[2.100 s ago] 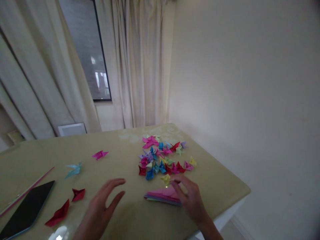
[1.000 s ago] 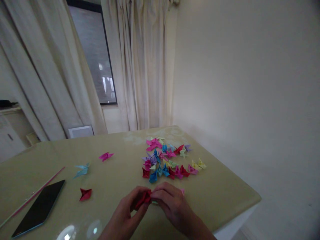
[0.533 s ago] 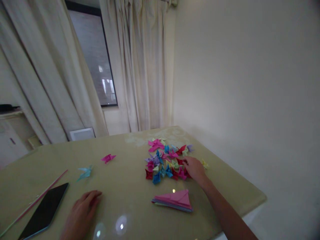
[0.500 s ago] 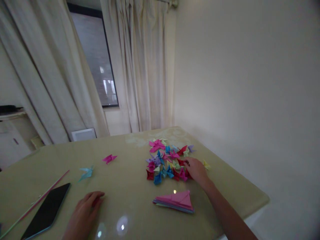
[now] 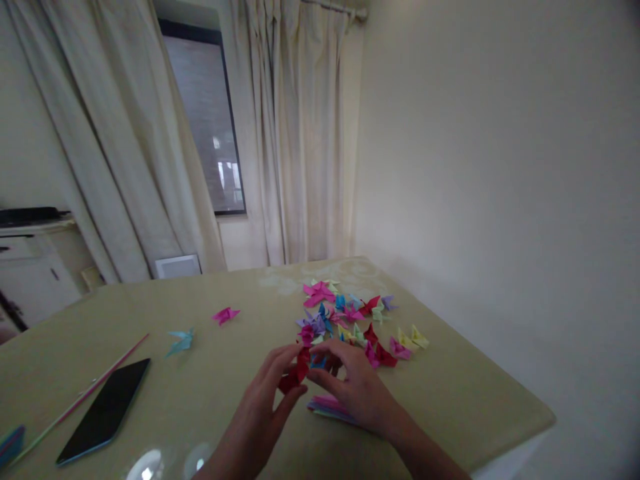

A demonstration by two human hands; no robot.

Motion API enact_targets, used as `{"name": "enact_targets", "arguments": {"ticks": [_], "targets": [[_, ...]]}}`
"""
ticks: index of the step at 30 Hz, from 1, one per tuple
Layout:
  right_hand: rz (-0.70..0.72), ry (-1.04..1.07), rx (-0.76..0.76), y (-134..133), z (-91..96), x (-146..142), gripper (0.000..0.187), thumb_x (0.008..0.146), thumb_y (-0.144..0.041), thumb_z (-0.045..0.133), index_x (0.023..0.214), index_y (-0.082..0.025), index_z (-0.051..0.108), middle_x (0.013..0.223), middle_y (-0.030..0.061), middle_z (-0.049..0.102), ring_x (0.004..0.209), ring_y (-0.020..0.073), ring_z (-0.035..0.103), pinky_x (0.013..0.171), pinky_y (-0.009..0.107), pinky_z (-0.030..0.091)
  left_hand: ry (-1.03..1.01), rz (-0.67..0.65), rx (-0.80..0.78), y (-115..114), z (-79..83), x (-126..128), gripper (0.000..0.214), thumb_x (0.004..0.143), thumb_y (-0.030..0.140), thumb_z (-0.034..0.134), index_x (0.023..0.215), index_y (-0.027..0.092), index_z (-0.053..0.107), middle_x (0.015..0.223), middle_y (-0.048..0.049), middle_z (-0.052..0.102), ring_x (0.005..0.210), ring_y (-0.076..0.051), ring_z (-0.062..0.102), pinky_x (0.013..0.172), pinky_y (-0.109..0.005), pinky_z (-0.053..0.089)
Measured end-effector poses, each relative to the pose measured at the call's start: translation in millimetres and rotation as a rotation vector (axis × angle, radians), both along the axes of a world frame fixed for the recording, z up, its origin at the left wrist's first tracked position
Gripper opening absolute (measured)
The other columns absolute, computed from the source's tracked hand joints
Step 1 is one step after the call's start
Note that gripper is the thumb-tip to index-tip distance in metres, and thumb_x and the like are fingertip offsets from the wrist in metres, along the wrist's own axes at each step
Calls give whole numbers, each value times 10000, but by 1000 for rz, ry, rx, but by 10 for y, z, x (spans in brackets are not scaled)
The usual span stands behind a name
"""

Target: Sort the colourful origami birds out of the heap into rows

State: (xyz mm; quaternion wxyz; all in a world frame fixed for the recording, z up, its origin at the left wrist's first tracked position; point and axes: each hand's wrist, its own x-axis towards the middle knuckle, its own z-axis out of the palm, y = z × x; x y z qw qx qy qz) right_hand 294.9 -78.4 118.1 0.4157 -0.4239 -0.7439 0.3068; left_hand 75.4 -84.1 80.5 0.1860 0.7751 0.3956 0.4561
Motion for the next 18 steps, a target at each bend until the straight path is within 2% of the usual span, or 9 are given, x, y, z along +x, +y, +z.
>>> {"name": "enact_targets", "arguments": {"ticks": [2,4,7,10,11,13,15,17,18], "targets": [[51,68,6,46,76,-47,237,967,-416,750,1079,-208,750,913,18,748,800,173,678,702,252,508,56,-43,57,-19,126,104,516,1018,313,626,1504,408,482,1441,-45,643,1177,-205,730,1004,-340,624],[87,105,33,95,109,-44,220,984,-421,729,1021,-205,747,892,11,735,783,163,659,719,253,504,112,-73,95,-21,188,135,544,1028,303,617,1533,416,450,1446,-48,636,1237,-213,701,1052,-359,599],[75,103,91,144,75,14,232,967,-430,746,924,-203,721,867,3,702,758,153,626,692,245,482,167,-107,127,28,179,123,553,1035,319,606,1551,409,429,1446,-56,634,1278,-224,677,1068,-370,589],[-29,37,143,205,-34,153,183,981,-367,710,890,-210,690,851,4,692,766,162,632,701,252,478,234,-72,93,244,91,18,561,1033,381,598,1563,379,412,1511,-75,593,1296,-236,664,1074,-390,587],[-88,1,164,241,-80,230,163,993,-345,679,896,-214,686,845,7,697,769,169,640,708,260,481,266,-18,78,364,49,-62,556,1035,401,585,1562,355,414,1531,-88,577,1316,-248,650,1093,-416,574],[-223,-73,217,340,-182,428,164,1005,-333,622,907,-218,685,837,20,710,756,184,654,715,280,490,338,170,78,651,-51,-308,524,1039,418,544,1538,288,452,1542,-123,566,1375,-295,600,1150,-507,516],[-337,-138,264,462,-291,659,199,1004,-361,589,915,-220,696,852,40,729,743,200,667,716,300,507,412,479,112,928,-183,-653,502,1001,403,558,1462,207,540,1506,-178,585,1416,-391,541,1173,-640,437],[-420,-183,278,579,-399,865,233,999,-395,570,932,-224,714,871,56,751,731,213,680,706,314,523,464,792,116,1118,-350,-1033,470,1009,352,482,1435,178,576,1589,-217,494,1504,-450,412,1204,-717,324],[-458,-201,282,628,-451,943,250,997,-409,561,935,-226,720,873,61,758,723,218,685,698,319,529,460,906,112,1170,-442,-1211,479,1009,345,456,1439,174,576,1627,-230,439,1536,-469,351,1200,-736,306]]}}
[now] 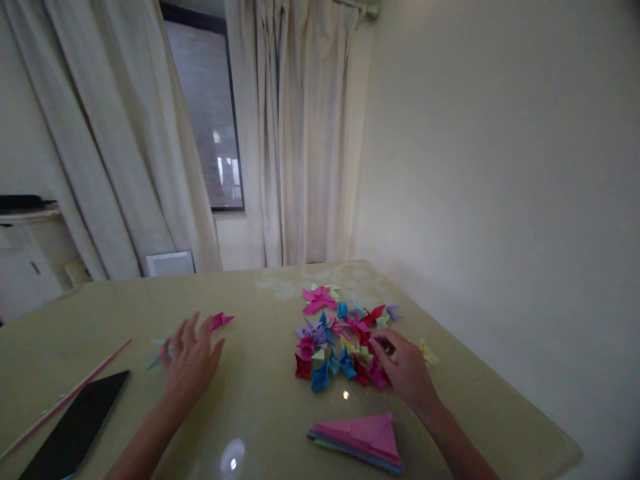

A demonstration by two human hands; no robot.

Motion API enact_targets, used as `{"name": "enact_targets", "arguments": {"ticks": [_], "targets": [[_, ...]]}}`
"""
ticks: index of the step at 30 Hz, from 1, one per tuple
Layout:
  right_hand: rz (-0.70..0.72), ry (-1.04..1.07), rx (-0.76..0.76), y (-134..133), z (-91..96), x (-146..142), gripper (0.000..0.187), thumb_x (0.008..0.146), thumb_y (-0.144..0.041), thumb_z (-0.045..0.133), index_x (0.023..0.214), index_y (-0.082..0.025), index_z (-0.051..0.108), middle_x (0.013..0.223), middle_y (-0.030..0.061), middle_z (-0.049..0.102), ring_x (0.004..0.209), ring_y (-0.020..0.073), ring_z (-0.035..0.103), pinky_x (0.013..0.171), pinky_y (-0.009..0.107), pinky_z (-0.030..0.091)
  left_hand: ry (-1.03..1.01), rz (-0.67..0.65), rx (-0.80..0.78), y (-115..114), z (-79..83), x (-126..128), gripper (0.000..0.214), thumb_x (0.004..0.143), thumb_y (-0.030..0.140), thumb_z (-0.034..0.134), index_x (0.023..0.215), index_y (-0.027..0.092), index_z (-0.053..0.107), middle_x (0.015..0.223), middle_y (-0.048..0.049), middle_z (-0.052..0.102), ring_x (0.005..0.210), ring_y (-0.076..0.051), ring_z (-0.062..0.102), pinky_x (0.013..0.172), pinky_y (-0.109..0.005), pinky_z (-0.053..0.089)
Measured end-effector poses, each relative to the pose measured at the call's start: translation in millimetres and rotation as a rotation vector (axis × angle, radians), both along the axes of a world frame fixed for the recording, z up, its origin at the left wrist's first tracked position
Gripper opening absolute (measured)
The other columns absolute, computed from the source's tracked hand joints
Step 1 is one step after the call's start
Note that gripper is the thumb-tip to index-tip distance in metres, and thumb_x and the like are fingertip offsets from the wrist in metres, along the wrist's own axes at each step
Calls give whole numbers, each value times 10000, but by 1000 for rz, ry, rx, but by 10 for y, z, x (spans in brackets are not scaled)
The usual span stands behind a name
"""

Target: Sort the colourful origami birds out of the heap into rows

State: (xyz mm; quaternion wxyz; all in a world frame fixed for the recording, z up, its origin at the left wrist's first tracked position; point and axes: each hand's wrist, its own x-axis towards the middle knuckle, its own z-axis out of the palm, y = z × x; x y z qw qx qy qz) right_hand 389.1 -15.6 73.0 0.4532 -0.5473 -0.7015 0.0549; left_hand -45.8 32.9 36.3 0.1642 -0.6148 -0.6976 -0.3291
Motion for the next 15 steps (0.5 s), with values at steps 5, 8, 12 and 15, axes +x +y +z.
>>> {"name": "enact_targets", "arguments": {"ticks": [5,8,12,15], "targets": [[-104,-66,-13,96,-177,100,298,998,-433,524,953,-229,736,892,74,780,730,232,710,708,340,546,-117,258,-104,23,-357,-556,565,957,465,479,1489,276,512,1610,-184,473,1474,-571,388,1053,-791,419],[-102,-74,-21,62,-211,79,304,999,-432,521,983,-227,745,946,83,789,774,236,724,740,345,560,-104,198,-289,45,-388,-640,509,963,430,433,1390,193,576,1442,-218,603,1262,-530,604,969,-694,521],[-87,-48,-50,-6,-238,123,303,994,-430,541,970,-221,760,944,85,792,794,238,731,732,338,570,-107,-27,-302,97,-360,-609,445,977,382,321,1222,182,634,1279,-189,662,1134,-389,693,1044,-542,535],[-87,-18,-57,-27,-258,173,326,996,-443,544,998,-214,776,975,97,799,801,245,735,737,352,576,-186,-145,-253,67,-342,-493,450,945,446,381,1252,212,613,1305,-132,638,1094,-350,712,1024,-479,560]]}}
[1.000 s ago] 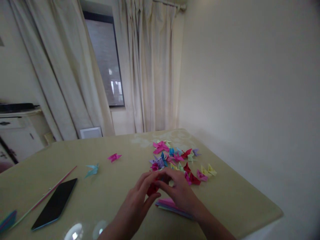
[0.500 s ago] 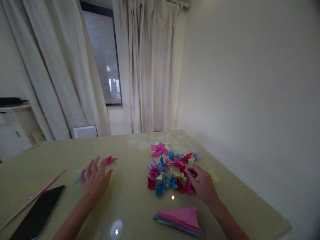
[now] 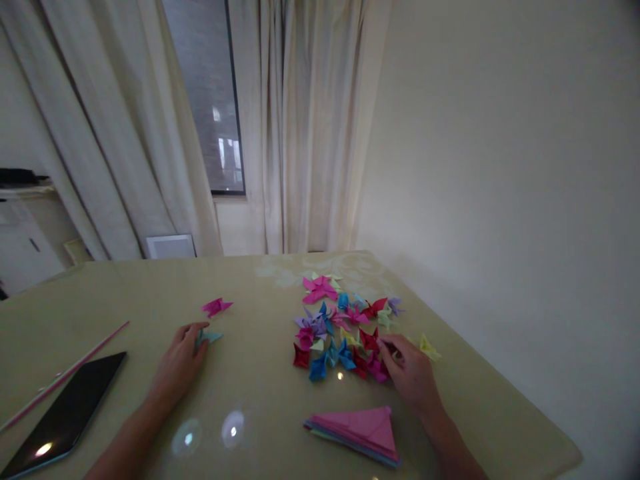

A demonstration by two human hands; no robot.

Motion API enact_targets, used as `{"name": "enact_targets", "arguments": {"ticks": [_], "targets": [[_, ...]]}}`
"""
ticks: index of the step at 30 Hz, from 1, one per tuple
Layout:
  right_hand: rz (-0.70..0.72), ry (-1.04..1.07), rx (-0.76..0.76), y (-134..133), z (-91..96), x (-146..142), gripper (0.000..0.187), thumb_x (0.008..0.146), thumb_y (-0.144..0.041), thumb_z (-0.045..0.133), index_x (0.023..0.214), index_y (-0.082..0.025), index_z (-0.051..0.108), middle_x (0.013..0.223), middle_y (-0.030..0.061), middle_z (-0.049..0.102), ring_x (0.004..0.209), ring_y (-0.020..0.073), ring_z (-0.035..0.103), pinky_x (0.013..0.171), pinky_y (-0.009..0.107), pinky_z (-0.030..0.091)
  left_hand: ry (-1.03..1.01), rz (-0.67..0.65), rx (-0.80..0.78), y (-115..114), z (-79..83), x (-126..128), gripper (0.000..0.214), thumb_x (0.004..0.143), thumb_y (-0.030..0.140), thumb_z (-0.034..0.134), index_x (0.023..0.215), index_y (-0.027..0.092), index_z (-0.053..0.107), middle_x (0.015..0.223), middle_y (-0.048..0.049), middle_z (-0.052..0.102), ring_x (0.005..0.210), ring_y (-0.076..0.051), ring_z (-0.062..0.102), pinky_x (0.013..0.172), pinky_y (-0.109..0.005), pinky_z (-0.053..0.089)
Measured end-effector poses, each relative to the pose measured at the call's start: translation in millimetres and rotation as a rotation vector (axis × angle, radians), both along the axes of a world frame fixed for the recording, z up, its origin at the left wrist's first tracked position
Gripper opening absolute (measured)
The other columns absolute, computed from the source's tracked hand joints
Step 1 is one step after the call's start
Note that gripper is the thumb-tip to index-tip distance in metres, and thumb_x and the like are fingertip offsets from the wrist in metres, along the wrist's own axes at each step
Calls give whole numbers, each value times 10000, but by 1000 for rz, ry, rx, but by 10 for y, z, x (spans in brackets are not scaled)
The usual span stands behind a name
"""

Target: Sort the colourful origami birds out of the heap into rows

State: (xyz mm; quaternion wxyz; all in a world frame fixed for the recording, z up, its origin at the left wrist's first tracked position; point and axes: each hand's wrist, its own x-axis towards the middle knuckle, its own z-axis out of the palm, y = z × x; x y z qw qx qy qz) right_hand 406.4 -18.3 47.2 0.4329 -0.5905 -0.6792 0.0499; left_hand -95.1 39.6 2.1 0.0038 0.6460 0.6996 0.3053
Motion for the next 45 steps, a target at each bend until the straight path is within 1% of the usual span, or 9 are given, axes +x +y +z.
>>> {"name": "enact_targets", "arguments": {"ticks": [7,10,14,18,27,33,37,41,45], "targets": [[18,34,-24,2,-9,-5,291,971,-395,546,957,-208,768,940,90,797,769,236,724,719,338,551,-350,-134,40,-101,196,533,504,819,589,643,1154,213,664,1166,-106,746,1065,-318,723,992,-448,570],[20,28,-56,-11,4,-26,271,946,-358,542,944,-209,768,923,81,791,761,230,715,719,336,535,-551,-259,-28,-90,309,795,584,767,673,707,1111,202,684,976,-76,765,925,-288,741,844,-413,604],[16,21,-80,-16,7,-37,248,934,-335,546,919,-213,761,906,69,776,756,218,703,725,327,520,-807,-383,-101,-92,461,1118,730,767,805,663,1109,160,664,730,1,657,608,-179,623,582,-307,522],[4,10,-59,-4,-17,-33,210,930,-294,564,904,-214,756,919,67,745,765,213,695,740,328,520,-906,-390,-125,-73,582,1367,713,803,865,571,982,181,663,640,27,606,523,-140,514,515,-267,409],[14,63,-29,-14,-39,-16,247,992,-359,556,880,-227,733,943,76,690,694,196,667,690,327,565,-1154,-437,-366,543,452,1651,681,847,829,496,942,176,661,734,-52,733,603,-184,607,597,-310,477],[-6,65,-9,-19,-64,-26,311,1017,-443,554,906,-230,751,1001,92,680,700,193,665,675,322,592,-700,-517,-442,806,320,1520,639,802,835,428,863,229,624,558,-2,634,523,-216,616,522,-317,450],[-13,39,-14,-15,-60,-27,347,1017,-483,559,892,-231,763,993,100,679,696,198,672,674,329,606,-561,-483,-449,929,405,1267,556,763,738,537,913,221,680,534,-6,639,469,-233,613,511,-326,455],[-24,21,3,1,-79,10,382,1004,-549,572,881,-247,771,987,109,690,719,217,690,654,332,621,-373,-286,-288,1053,583,724,450,791,580,579,1010,207,702,874,-116,764,849,-319,724,783,-406,536],[-29,18,-1,16,-124,54,411,989,-598,585,888,-254,786,996,118,698,773,236,715,654,327,635,18,67,-230,1067,515,121,537,814,491,571,1243,186,677,1304,-224,683,1202,-438,628,967,-558,489]]}}
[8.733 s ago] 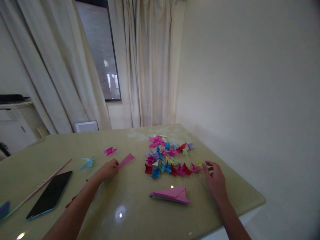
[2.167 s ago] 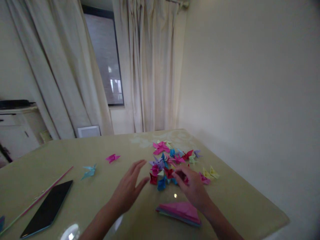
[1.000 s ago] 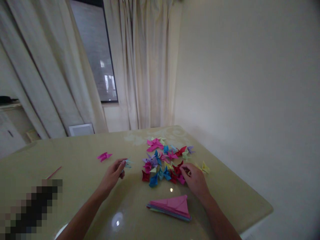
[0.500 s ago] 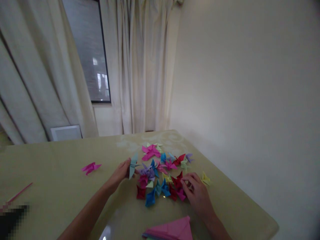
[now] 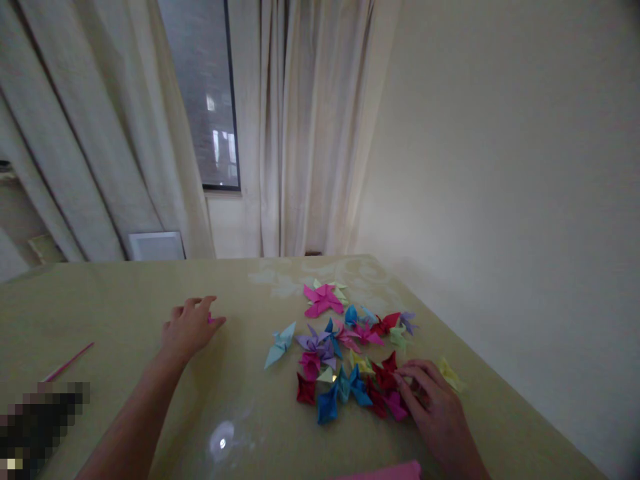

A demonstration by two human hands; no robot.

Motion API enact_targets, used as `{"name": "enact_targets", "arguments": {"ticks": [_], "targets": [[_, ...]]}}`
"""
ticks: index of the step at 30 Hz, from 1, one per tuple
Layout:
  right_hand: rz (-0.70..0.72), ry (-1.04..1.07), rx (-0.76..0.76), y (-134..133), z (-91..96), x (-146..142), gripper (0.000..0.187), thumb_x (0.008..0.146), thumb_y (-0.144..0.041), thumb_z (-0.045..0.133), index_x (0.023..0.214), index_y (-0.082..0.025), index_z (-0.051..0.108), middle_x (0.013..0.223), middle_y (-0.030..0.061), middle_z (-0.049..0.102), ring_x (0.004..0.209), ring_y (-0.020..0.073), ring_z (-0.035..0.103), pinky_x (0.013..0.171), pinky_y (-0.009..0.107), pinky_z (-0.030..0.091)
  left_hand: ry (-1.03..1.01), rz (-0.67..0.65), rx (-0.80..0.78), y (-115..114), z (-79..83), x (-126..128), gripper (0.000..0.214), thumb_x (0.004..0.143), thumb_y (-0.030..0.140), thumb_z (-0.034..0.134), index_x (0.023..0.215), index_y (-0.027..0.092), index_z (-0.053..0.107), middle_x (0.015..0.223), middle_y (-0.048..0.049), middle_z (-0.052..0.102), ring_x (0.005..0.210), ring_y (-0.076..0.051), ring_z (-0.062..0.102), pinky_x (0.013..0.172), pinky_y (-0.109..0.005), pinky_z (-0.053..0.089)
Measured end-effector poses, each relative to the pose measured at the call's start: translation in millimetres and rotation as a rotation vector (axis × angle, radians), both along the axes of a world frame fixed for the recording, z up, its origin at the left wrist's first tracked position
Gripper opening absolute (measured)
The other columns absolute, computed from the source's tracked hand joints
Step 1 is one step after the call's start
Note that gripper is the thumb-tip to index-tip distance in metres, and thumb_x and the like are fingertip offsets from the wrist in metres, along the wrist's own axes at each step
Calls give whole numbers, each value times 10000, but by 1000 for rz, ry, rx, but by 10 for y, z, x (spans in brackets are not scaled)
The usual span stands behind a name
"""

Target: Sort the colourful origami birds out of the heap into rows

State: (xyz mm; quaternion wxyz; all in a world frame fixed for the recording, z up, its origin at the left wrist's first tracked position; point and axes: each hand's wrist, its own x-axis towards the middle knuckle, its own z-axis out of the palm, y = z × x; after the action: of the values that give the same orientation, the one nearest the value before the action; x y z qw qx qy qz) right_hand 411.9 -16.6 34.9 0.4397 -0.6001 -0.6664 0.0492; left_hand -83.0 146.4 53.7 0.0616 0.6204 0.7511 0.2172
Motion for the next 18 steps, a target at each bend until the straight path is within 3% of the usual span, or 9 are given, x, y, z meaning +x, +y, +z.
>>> {"name": "enact_targets", "arguments": {"ticks": [3,5,7,11,14,18], "targets": [[2,0,-10,6,-22,11,422,986,-608,587,893,-249,789,1015,120,698,755,227,718,672,331,641,28,-31,-136,-14,-111,-193,322,831,425,564,993,198,725,1039,-179,760,1042,-374,698,899,-469,514],[10,6,-19,8,-22,6,421,990,-600,582,896,-245,788,1022,120,694,722,216,712,650,324,635,-22,-121,-152,-7,-120,-140,209,832,380,553,810,219,686,877,-126,764,910,-312,718,821,-383,514],[13,9,-18,6,-10,-8,422,999,-589,572,895,-240,785,1012,118,689,690,205,699,622,318,622,-77,-225,-147,-2,-70,49,180,826,359,554,766,227,661,833,-89,762,838,-274,715,764,-337,502],[18,-9,-7,-14,44,-45,424,1014,-574,548,885,-239,774,983,110,685,663,199,673,624,322,607,-267,-466,-91,-67,90,648,324,873,436,574,1068,214,705,829,-40,766,775,-235,708,722,-308,513],[27,-19,-10,-36,84,-66,395,1022,-543,549,900,-240,770,995,110,685,742,219,687,686,332,607,-520,-660,-70,-158,134,1011,511,867,534,651,1248,195,678,983,-80,793,803,-245,723,747,-339,552],[42,17,-13,-52,94,-80,338,1031,-481,557,917,-231,755,1014,107,675,780,217,685,696,316,599,-486,-606,-38,-229,65,1125,694,799,656,701,1312,189,681,1373,-182,695,1168,-352,699,913,-429,585]]}}
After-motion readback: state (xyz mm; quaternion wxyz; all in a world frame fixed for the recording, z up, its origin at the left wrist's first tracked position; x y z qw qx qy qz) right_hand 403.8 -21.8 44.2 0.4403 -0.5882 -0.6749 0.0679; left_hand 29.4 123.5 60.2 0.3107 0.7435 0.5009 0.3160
